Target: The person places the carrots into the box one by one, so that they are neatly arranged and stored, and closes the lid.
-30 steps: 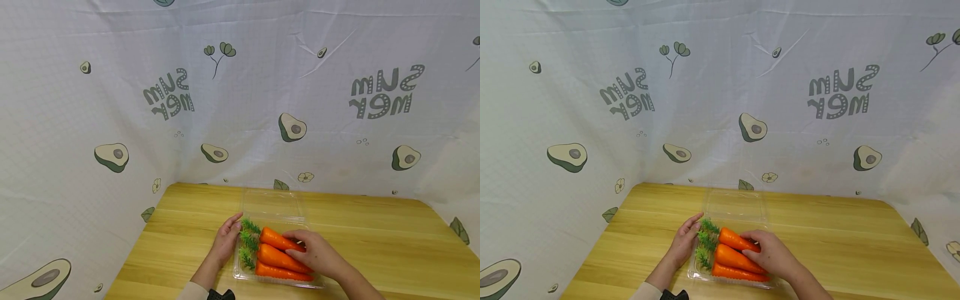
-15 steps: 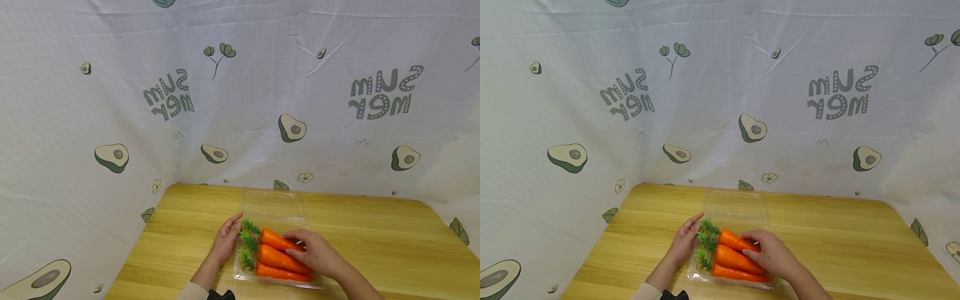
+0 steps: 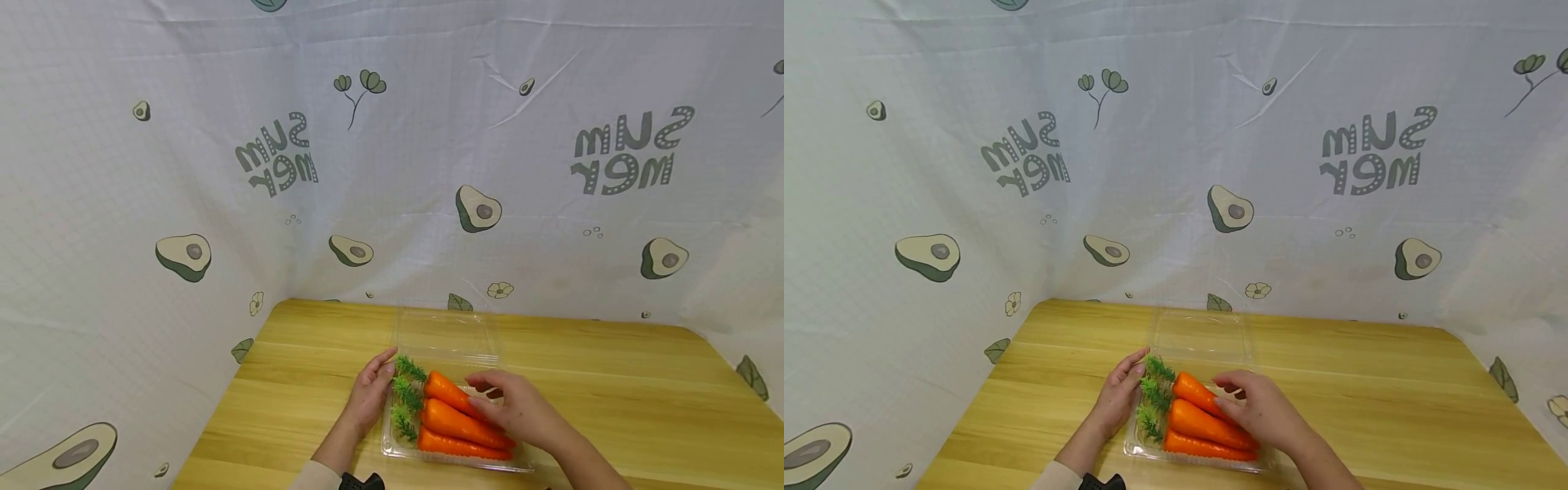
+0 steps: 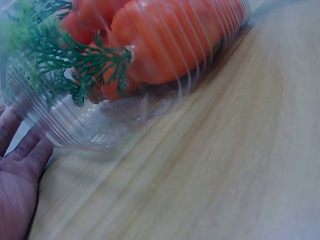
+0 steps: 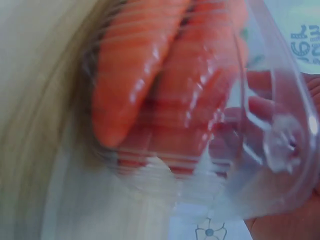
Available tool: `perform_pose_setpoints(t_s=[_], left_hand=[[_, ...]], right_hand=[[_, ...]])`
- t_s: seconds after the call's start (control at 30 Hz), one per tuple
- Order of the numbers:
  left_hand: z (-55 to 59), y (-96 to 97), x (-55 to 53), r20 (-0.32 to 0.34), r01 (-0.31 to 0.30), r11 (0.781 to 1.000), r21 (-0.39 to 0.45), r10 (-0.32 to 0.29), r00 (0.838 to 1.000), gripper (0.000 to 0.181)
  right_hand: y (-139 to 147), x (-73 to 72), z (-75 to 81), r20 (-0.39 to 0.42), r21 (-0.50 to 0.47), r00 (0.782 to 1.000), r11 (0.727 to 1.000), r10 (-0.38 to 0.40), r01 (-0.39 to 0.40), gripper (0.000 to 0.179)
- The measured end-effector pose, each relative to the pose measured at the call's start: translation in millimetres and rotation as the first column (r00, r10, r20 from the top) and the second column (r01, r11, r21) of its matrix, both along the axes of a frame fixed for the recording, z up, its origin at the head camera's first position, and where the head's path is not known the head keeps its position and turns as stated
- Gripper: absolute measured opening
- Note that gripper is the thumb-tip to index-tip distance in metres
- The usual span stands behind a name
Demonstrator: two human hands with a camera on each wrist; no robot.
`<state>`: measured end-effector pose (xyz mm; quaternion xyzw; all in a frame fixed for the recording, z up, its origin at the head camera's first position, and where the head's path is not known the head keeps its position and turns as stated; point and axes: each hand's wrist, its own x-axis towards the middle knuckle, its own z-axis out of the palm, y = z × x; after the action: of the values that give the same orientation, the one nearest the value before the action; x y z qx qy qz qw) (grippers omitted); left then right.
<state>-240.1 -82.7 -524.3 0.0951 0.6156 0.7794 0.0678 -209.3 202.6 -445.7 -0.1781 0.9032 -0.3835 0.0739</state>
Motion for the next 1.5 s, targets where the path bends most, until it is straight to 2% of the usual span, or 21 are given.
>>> perform_pose_setpoints(t_s=[0.17,0.27,0.37,0.6,0.73,0.93,1.13,1.3,1.5], left_hand=[[0.9,0.4,0.1,0.004,-0.004,1.000,-0.002,0.004,1.000,0.053],[1.1,0.4,-0.4,0.011,-0.007,1.000,-0.002,0.007,1.000,0.052],[0.8,0.2,-1.3,0.022,-0.005,1.000,0.017,0.004,1.000,0.054],[-0.5,-1.2,-2.9,0.049,-0.008,0.996,0.089,0.003,0.999,0.055],[-0.3,-3.9,-2.7,0.060,-0.026,0.990,0.141,0.017,0.998,0.056],[-1.4,-9.5,-5.2,0.073,-0.044,0.983,0.177,0.032,0.997,0.061],[-0.3,-11.1,-8.3,0.102,-0.043,0.983,0.180,0.024,0.995,0.067],[0.3,-11.5,-11.0,0.119,-0.025,0.990,0.136,0.009,0.993,0.067],[1.0,-13.4,-17.3,0.119,0.068,0.994,0.086,-0.078,0.990,0.067]], right_hand=[[4.9,-3.0,3.7,-0.088,-0.045,0.992,0.995,-0.093,0.090,0.032],[9.3,-5.3,3.9,-0.138,-0.071,0.976,0.984,-0.170,0.161,0.028],[14.6,-8.5,2.4,-0.140,-0.104,0.959,0.966,-0.248,0.235,0.029],[26.9,-18.5,-8.1,-0.062,-0.122,0.928,0.926,-0.367,0.358,0.043],[32.4,-24.6,-14.0,0.072,-0.165,0.918,0.903,-0.390,0.397,0.053],[40.2,-33.0,-24.3,0.313,-0.286,0.889,0.860,-0.334,0.424,0.058],[47.6,-36.4,-35.8,0.461,-0.457,0.865,0.784,-0.195,0.421,0.058],[51.2,-38.2,-38.1,0.506,-0.526,0.856,0.748,-0.108,0.405,0.050],[54.5,-39.3,-37.9,0.522,-0.570,0.852,0.726,-0.041,0.385,0.043]])
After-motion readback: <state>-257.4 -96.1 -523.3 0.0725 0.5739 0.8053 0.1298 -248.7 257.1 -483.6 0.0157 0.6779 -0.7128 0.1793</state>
